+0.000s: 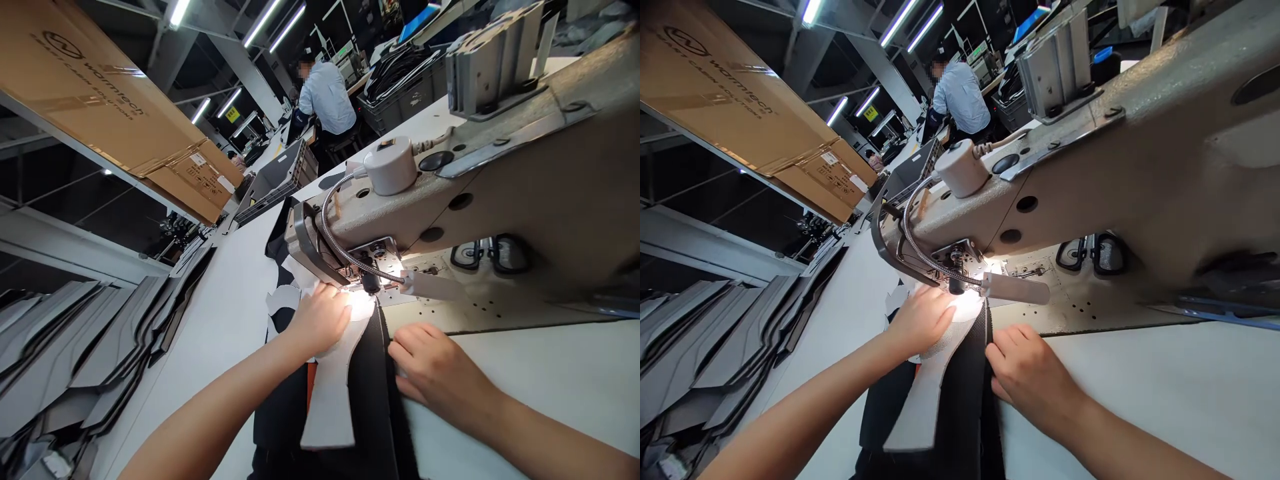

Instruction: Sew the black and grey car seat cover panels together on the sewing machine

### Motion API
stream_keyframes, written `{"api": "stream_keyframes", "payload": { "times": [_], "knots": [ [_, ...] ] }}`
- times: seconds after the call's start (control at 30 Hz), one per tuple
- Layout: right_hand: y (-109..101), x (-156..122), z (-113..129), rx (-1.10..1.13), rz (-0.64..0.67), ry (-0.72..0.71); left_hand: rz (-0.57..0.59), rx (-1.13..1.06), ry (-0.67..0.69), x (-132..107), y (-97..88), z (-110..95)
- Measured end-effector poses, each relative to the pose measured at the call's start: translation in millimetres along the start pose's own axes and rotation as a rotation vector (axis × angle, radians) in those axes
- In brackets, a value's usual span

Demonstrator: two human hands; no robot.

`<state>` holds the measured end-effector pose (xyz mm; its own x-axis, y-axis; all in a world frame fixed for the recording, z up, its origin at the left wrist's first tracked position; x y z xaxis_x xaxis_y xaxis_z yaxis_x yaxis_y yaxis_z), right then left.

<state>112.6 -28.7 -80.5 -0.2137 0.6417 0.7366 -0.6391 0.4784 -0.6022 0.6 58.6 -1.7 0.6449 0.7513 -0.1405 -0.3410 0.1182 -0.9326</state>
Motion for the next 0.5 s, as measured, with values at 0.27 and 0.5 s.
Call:
{"api": "stream_keyframes", "payload": {
  "times": [0.27, 0.5],
  "knots": [
    [20.6, -7.2, 26.1, 0.235, 0.078, -0.152, -0.005, -0.345, -0.544, 14.9, 37.5, 80.1],
    [46.1, 10.8, 92.5, 0.288, 0.011, 0.173, -0.149, -0.514, -0.518, -2.1, 44.6, 75.7]
  ]
}}
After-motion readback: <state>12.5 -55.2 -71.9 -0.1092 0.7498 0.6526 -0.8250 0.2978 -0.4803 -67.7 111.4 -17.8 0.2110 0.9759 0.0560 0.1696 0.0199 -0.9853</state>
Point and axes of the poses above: each hand's wrist, its own x-axis towards the middle knuckle, its own y-axis out of the palm, z = x × y, the point moved 5 cm from there along x, towards the middle knuckle, and after that the axes turned 6 degrees about -z, right-handed, at the moved point
